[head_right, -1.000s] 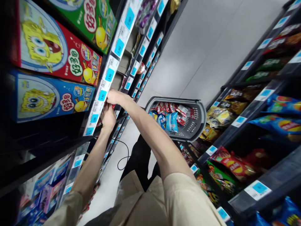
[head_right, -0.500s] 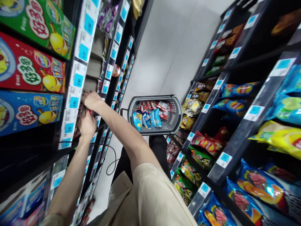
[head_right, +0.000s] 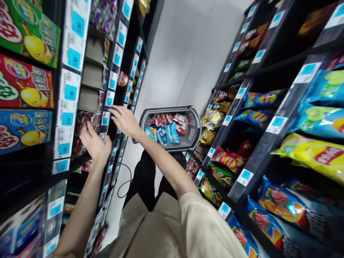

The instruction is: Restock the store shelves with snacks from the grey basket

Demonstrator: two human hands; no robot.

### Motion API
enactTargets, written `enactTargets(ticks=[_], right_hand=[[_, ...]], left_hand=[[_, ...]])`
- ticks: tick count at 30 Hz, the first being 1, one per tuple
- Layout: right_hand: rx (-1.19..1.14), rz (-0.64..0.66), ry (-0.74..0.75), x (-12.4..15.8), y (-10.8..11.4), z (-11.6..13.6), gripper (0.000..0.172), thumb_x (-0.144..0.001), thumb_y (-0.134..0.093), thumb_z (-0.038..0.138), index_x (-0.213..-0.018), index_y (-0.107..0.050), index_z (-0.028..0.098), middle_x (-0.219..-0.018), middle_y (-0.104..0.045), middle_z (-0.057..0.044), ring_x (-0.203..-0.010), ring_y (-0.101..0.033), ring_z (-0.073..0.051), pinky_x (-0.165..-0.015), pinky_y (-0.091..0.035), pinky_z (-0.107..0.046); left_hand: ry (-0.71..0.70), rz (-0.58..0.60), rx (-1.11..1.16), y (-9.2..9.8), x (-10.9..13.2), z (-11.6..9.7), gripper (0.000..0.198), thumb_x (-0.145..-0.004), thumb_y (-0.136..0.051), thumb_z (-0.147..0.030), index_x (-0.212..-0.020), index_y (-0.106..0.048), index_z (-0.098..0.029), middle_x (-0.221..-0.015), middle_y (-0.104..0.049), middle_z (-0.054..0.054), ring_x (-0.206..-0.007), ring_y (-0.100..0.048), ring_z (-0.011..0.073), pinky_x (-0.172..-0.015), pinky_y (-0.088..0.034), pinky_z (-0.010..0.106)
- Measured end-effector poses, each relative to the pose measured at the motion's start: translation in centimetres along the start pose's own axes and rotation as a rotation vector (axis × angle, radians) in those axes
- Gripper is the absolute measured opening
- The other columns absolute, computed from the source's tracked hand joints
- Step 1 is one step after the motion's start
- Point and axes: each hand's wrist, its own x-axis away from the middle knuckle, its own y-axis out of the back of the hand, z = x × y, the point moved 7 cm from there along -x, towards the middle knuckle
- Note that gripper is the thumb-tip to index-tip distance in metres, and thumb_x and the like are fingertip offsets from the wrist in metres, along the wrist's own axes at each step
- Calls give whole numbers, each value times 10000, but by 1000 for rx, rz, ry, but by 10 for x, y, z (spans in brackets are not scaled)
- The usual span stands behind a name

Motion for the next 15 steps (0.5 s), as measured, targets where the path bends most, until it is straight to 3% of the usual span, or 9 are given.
enactTargets(ticks=[4,6,8,11,15], right_hand=[[-10,-245,-390,116,39,-106,368,-1055,-391,288,-1333,-598,162,-1385,-624,-160,-1338,-529,-248,-1202,-378,-455],[47,-260,-686,183,50,-161,399,-1000,-439,239,-1350,-586,117,-1382,-627,-191,-1329,-543,-267,-1194,-387,-456],[83,-221,-1018,250,56,-207,484,-922,-515,194,-1387,-556,67,-1413,-615,-221,-1353,-545,-279,-1190,-391,-425],[69,-138,-1398,332,54,-249,570,-836,-614,183,-1387,-552,51,-1333,-670,-226,-1269,-627,-292,-1111,-466,-391],[33,-97,-1488,380,36,-279,485,-815,-671,177,-1287,-630,73,-1211,-729,-204,-1130,-697,-277,-1016,-513,-350]], left_hand=[[-181,87,54,-22,35,-49,765,-973,-482,-212,-1653,-158,-80,-1735,-145,237,-1628,-44,377,-1304,-161,620],[-324,228,115,-44,63,-79,708,-988,-437,-177,-1654,-204,-124,-1715,-251,207,-1626,-123,336,-1299,-237,582],[-499,450,153,-73,103,-108,646,-987,-399,-125,-1626,-317,-169,-1641,-422,174,-1578,-305,292,-1274,-331,517],[-737,805,99,-115,176,-137,588,-952,-415,-55,-1519,-502,-180,-1528,-567,156,-1467,-483,288,-1219,-404,486],[-886,1022,42,-149,251,-154,529,-934,-491,-67,-1442,-565,-192,-1483,-606,130,-1396,-544,290,-1150,-449,453]])
